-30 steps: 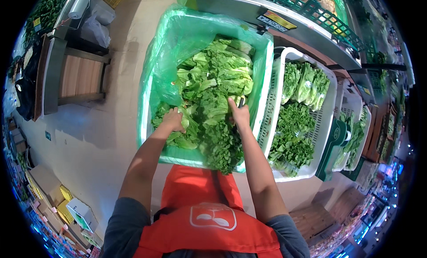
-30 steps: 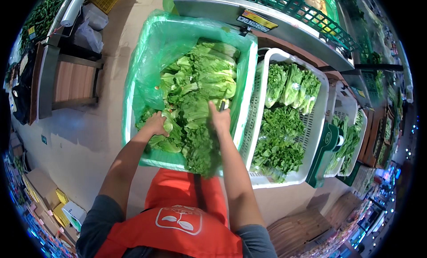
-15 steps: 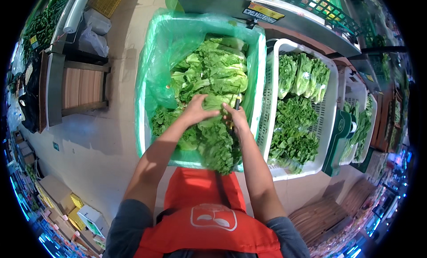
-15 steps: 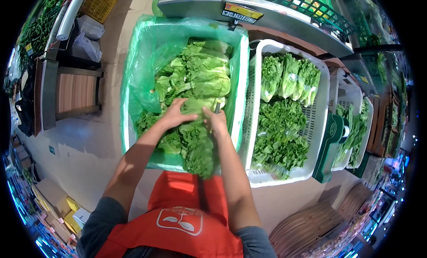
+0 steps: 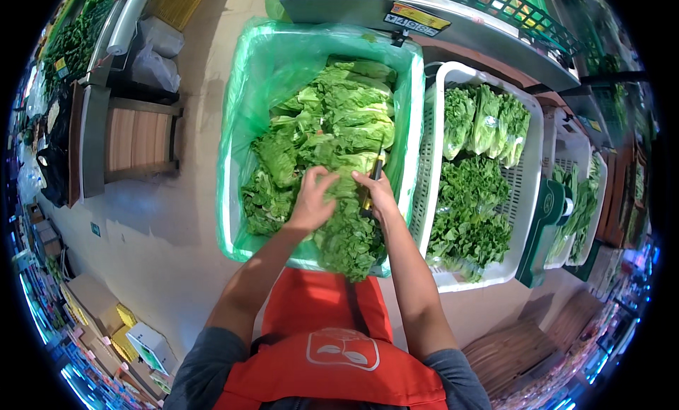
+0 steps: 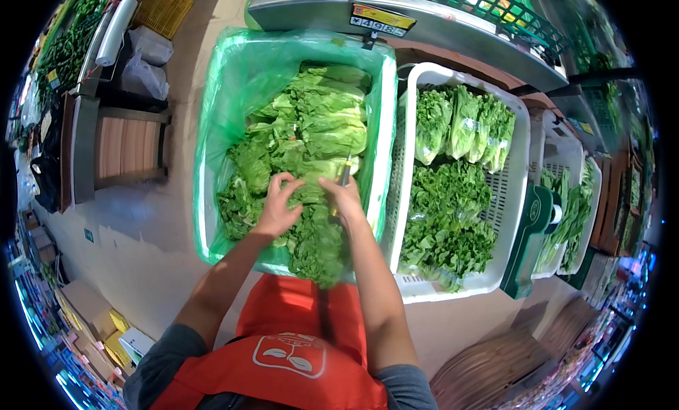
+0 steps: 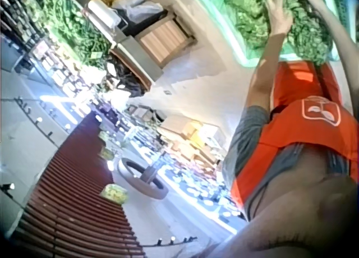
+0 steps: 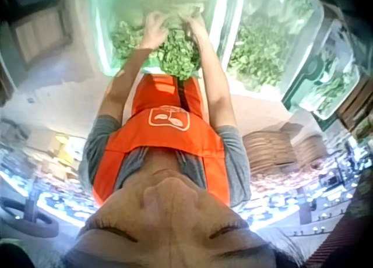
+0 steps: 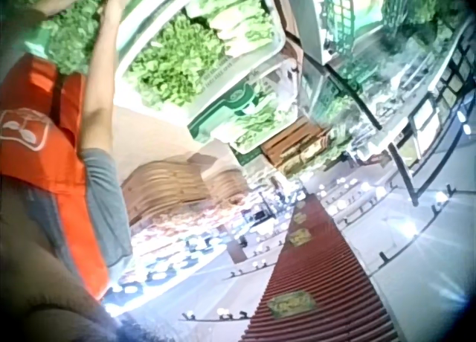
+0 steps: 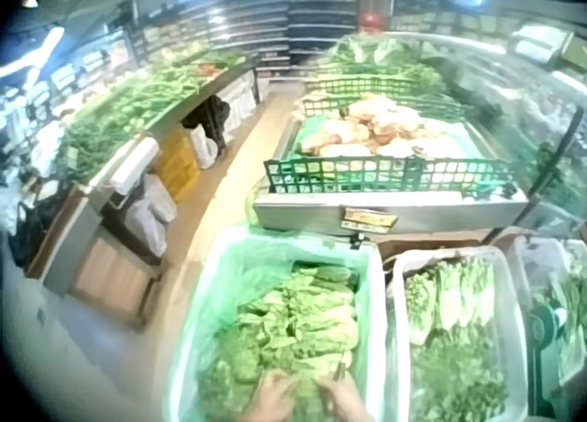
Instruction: The person trims the base of lettuce heads using a small knife, removes outer leaves, and places the trimmed lettuce into a white basket. The person repeats this process for several lettuce heads in the produce section.
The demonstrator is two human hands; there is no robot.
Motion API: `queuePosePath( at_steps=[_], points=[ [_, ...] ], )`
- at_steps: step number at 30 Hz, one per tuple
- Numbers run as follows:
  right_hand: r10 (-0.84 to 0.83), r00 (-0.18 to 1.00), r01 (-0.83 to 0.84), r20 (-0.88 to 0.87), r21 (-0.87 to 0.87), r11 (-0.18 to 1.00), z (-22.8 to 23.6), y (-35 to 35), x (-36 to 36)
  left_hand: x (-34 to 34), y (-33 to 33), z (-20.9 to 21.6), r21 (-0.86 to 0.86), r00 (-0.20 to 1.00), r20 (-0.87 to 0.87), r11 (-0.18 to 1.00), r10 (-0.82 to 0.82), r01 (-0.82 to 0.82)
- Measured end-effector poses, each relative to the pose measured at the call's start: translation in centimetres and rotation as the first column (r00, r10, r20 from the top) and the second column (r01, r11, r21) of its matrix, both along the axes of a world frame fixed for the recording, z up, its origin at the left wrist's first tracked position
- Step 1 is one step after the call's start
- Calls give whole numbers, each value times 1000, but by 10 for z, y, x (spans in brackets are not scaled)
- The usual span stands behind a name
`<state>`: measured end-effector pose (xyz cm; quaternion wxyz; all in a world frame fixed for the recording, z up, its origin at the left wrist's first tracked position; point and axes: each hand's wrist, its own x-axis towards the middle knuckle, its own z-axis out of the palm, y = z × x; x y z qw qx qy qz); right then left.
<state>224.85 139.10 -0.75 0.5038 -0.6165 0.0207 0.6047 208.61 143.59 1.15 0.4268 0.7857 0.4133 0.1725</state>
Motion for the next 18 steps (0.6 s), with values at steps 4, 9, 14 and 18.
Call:
queuePosePath(
  at_steps=[4, 9, 14, 18],
  points=[
    [-50, 991, 69, -121, 161, 984, 9, -11, 7, -3, -15, 33, 95, 998, 33, 994, -48, 44],
    [-43, 989, 91, -139, 358, 929, 43, -6, 8, -17, -31, 73, 221, 994, 50, 972, -95, 81],
    [44, 981, 50, -190, 464, 885, 69, 3, 17, -66, -10, 107, 196, 878, 461, 980, -130, 42],
    [279, 946, -133, -166, 587, 799, 98, 12, 0, -74, 53, 154, -492, 811, 435, 857, 392, -151]
  ],
)
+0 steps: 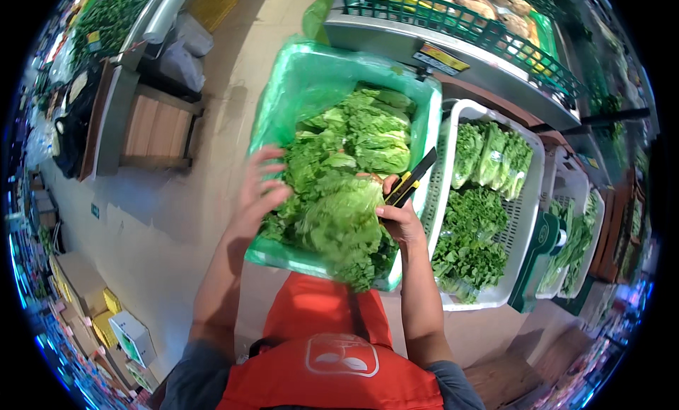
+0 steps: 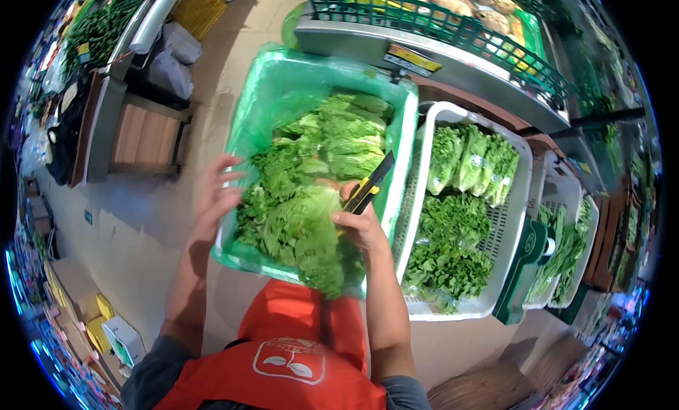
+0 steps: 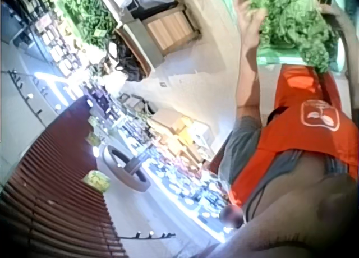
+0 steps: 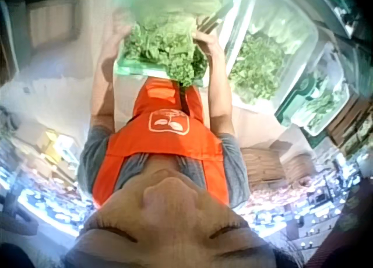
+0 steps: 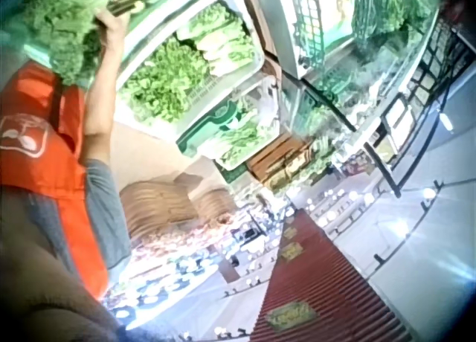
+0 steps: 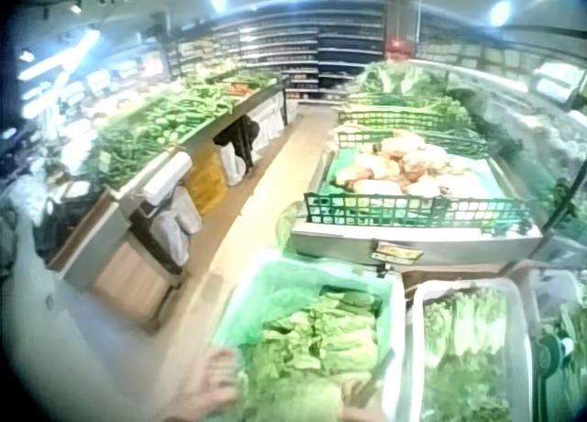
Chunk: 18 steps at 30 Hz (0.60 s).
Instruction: The person trims the base of lettuce heads using a small knife, removes outer leaves, and places the trimmed lettuce into a white basket. The person repeats this process for several lettuce heads in the produce section.
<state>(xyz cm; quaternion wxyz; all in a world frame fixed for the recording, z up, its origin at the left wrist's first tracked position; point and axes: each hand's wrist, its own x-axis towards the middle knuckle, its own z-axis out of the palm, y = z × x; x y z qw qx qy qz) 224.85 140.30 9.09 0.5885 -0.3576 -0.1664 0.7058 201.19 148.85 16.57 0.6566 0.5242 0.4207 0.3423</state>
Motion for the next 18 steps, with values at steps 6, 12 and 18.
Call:
queuePosePath(
  at_steps=[6, 12, 18],
  points=[
    [111, 785, -36, 610, -134, 990, 36, 10, -30, -1, -14, -83, -674, 936, 337, 669, -101, 314],
    [276, 345, -191, 897, -221, 956, 51, 28, -65, -11, -31, -50, -290, 996, -62, 956, -60, 40],
    [357, 156, -256, 921, -312, 915, 54, 34, -82, -37, -36, -53, -72, 960, -278, 997, -6, -15]
  ],
)
